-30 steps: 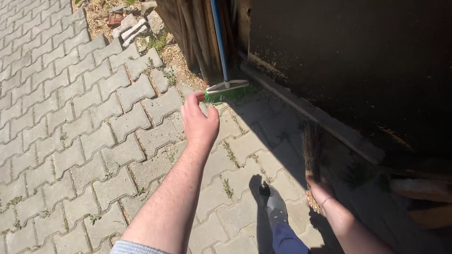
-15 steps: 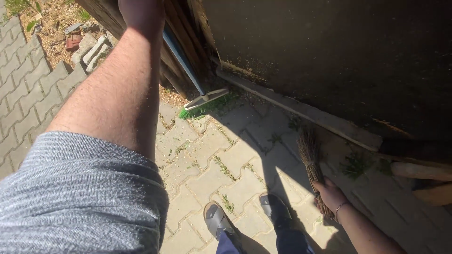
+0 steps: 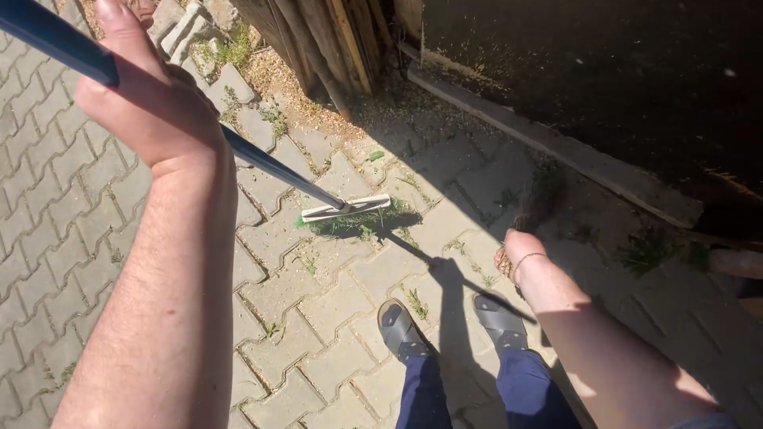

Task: The person sweeps debris from a paved outdoor area using a broom and a hand brush.

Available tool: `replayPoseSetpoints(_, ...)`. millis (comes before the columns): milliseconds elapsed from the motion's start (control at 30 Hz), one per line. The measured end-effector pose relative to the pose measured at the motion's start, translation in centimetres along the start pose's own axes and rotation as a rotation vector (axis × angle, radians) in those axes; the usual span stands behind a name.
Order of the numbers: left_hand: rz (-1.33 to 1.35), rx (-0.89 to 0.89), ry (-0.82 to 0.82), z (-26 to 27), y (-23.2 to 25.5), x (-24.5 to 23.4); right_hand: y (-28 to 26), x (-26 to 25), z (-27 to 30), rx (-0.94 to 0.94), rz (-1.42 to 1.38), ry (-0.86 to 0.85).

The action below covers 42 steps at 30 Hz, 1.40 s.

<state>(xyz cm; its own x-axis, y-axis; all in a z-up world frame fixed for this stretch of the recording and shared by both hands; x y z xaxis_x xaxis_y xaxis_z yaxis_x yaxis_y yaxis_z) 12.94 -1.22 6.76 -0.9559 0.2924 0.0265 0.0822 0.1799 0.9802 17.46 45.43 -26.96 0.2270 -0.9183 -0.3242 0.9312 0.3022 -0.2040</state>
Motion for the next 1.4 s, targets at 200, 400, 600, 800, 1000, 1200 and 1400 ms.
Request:
replayPoseSetpoints(200,-0.285,0.049,0.026,1.3,-4.6,-7.8,-5.6,11.2,-8.0,-0.127,-0.233,0.193)
replayPoseSetpoints(400,0.304,0.001,0.02,-2.3,-8.1,-10.6,-8.2,24.6,-12.9,-0.575,1.762,-0.055)
replayPoseSetpoints(600,-0.522,0.384,-0.106,0.9,-3.2,-9.9,-9.9,17.2,9.7,-0.531,0.535,-0.302)
replayPoseSetpoints(800,-0.175,0.085,0.02,0.3,-4.5,-11.5,-11.9,16.9,6.0,-0.398,0.445,-0.218)
replayPoseSetpoints(1000,-0.699,0.552,-0.096,1.4,-4.1,-11.7,-12.2,19.2,8.3,-0.448,0.674,-0.379)
replayPoseSetpoints(1200,-0.289,0.196,-0.031,1.3,-2.6,-12.7,-15.6,13.8,5.9,-0.562,0.809,-0.251)
replayPoseSetpoints(1400,-0.173,0.162,-0.061,0.9,-3.3,-12.0,-12.6,21.3,11.2,-0.53,0.926,-0.371)
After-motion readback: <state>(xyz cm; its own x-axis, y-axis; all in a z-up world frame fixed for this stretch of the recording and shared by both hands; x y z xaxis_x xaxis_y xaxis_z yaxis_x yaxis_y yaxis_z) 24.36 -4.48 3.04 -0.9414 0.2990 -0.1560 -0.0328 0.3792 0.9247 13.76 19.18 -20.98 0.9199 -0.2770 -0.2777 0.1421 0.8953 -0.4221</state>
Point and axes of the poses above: each hand's wrist, its own z-axis away from the middle knuckle, its own x-axis out of the palm, y = z × x, the point moved 3 cm from there along -z, towards the middle knuckle, and after that the axes turned 8 degrees about -x, right-handed, at the moved point
